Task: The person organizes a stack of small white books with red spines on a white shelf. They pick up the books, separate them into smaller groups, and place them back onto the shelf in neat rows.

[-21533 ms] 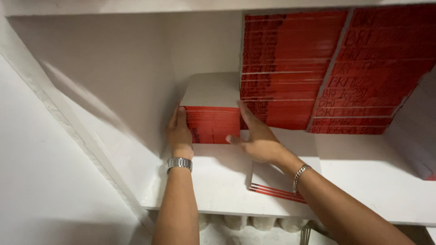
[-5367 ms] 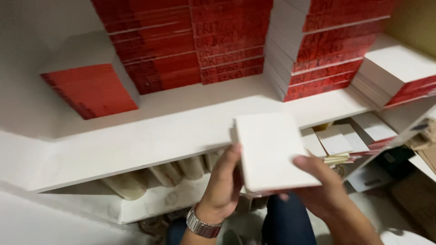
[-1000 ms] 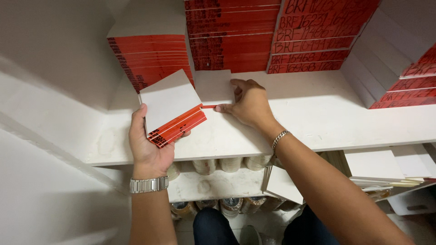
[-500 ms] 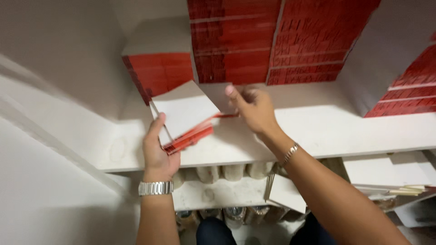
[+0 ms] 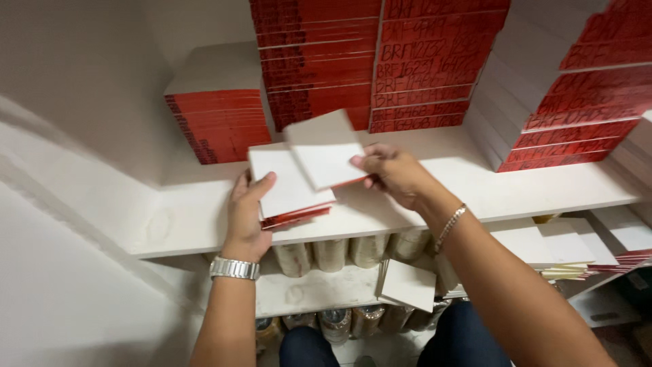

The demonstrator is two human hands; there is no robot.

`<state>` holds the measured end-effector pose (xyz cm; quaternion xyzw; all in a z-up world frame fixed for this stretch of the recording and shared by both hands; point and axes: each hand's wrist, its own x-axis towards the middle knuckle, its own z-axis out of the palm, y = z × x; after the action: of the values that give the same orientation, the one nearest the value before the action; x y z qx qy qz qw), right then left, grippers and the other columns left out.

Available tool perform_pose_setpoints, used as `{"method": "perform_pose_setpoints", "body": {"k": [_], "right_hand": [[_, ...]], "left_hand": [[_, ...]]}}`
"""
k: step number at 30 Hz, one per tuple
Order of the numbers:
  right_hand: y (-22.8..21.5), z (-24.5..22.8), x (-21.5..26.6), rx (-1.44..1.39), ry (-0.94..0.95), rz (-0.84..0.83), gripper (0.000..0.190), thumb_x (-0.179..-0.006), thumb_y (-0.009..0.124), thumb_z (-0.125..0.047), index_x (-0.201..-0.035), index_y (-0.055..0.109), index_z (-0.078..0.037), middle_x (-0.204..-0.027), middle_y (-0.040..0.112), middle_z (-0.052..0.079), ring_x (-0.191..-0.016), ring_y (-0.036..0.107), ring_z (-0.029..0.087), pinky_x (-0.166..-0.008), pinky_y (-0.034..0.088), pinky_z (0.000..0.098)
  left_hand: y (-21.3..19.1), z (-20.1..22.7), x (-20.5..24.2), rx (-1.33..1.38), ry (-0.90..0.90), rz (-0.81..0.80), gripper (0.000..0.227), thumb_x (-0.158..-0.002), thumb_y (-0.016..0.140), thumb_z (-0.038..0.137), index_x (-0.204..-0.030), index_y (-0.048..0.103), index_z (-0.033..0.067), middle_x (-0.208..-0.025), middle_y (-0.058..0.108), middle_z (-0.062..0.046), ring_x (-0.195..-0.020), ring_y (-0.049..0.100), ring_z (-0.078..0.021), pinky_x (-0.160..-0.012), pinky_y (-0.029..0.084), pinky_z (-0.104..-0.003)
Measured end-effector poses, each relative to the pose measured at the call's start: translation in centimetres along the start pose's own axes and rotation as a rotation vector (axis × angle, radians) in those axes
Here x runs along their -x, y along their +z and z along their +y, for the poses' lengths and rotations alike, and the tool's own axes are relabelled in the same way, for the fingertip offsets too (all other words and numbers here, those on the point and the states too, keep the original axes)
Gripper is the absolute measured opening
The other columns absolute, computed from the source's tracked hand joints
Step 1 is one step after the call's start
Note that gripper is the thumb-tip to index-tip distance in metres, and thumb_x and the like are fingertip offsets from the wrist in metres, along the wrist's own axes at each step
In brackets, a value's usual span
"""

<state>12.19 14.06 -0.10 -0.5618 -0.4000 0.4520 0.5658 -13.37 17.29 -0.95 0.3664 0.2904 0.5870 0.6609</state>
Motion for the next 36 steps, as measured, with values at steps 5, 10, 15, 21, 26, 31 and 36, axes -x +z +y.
{"method": "perform_pose_setpoints", "body": {"k": [5, 10, 15, 21, 26, 31, 36], "right_hand": [[-5.2, 2.1, -3.6, 0.061, -0.097, 0.193, 0.051, -0.088, 0.081, -0.015, -0.129, 0.058, 0.005, -0.076, 0.067, 0.012, -0.055, 0.069, 0.016, -0.048, 0.056, 0.0223], [-4.7, 2.3, -3.9, 0.158, -0.052, 0.241, 0.054, -0.087, 0.08, -0.01, -0.134, 0.057, 0.006, -0.083, 0.073, 0.02, -0.061, 0.074, 0.023, -0.051, 0.06, 0.0278], [-2.7, 1.5, -3.3, 0.266, -0.04, 0.188, 0.071, -0.083, 0.086, -0.016, -0.14, 0.051, 0.006, -0.09, 0.074, 0.023, -0.073, 0.076, 0.026, -0.067, 0.065, 0.0325], [1.4, -4.4, 2.2, 1.296, -0.106, 0.274, 0.073, -0.077, 0.084, -0.061, -0.129, 0.068, -0.013, -0.133, 0.064, 0.015, -0.111, 0.07, 0.04, -0.088, 0.06, 0.051], [1.6, -3.4, 1.4, 1.303, -0.209, 0.198, 0.074, -0.075, 0.081, -0.066, -0.128, 0.071, -0.014, -0.128, 0.065, 0.013, -0.118, 0.066, 0.039, -0.094, 0.058, 0.0514], [0.9, -1.8, -0.2, 1.238, -0.288, 0.168, 0.061, -0.078, 0.086, -0.05, -0.125, 0.073, -0.014, -0.121, 0.07, 0.012, -0.119, 0.066, 0.037, -0.094, 0.057, 0.0474], [-0.2, -0.3, -1.2, 1.156, -0.473, 0.106, 0.061, -0.077, 0.085, -0.051, -0.119, 0.075, -0.008, -0.12, 0.073, 0.016, -0.118, 0.065, 0.044, -0.097, 0.056, 0.0513]], "left_hand": [[2.1, 2.1, 1.3, 0.145, 0.027, 0.085, 0.036, -0.086, 0.075, 0.017, -0.119, 0.06, 0.0101, -0.101, 0.071, -0.011, -0.092, 0.073, -0.0269, -0.087, 0.061, -0.043], [1.3, 1.9, 1.3, 0.223, 0.004, 0.165, 0.03, -0.088, 0.074, 0.021, -0.114, 0.062, 0.0114, -0.104, 0.072, -0.011, -0.096, 0.074, -0.0284, -0.092, 0.06, -0.047], [0.6, 1.2, 0.4, 0.254, -0.032, 0.161, 0.025, -0.088, 0.074, 0.027, -0.109, 0.066, 0.0148, -0.106, 0.075, -0.011, -0.096, 0.074, -0.0298, -0.091, 0.059, -0.049], [0.3, 0.8, -0.3, 0.28, -0.074, 0.19, 0.024, -0.087, 0.074, 0.031, -0.106, 0.07, 0.0172, -0.11, 0.076, -0.008, -0.1, 0.074, -0.0299, -0.092, 0.058, -0.051], [-0.7, 0.8, -1.2, 0.301, -0.073, 0.195, 0.023, -0.086, 0.075, 0.031, -0.103, 0.071, 0.0166, -0.107, 0.076, -0.009, -0.096, 0.074, -0.0325, -0.083, 0.059, -0.053], [-1.2, 0.8, -1.3, 0.311, -0.087, 0.183, 0.02, -0.085, 0.075, 0.032, -0.096, 0.071, 0.0165, -0.1, 0.077, -0.01, -0.085, 0.074, -0.0343, -0.066, 0.059, -0.053], [-1.4, 0.7, -1.5, 0.315, -0.081, 0.166, 0.021, -0.085, 0.074, 0.032, -0.098, 0.07, 0.0155, -0.102, 0.077, -0.011, -0.086, 0.074, -0.0352, -0.065, 0.058, -0.054]]}}
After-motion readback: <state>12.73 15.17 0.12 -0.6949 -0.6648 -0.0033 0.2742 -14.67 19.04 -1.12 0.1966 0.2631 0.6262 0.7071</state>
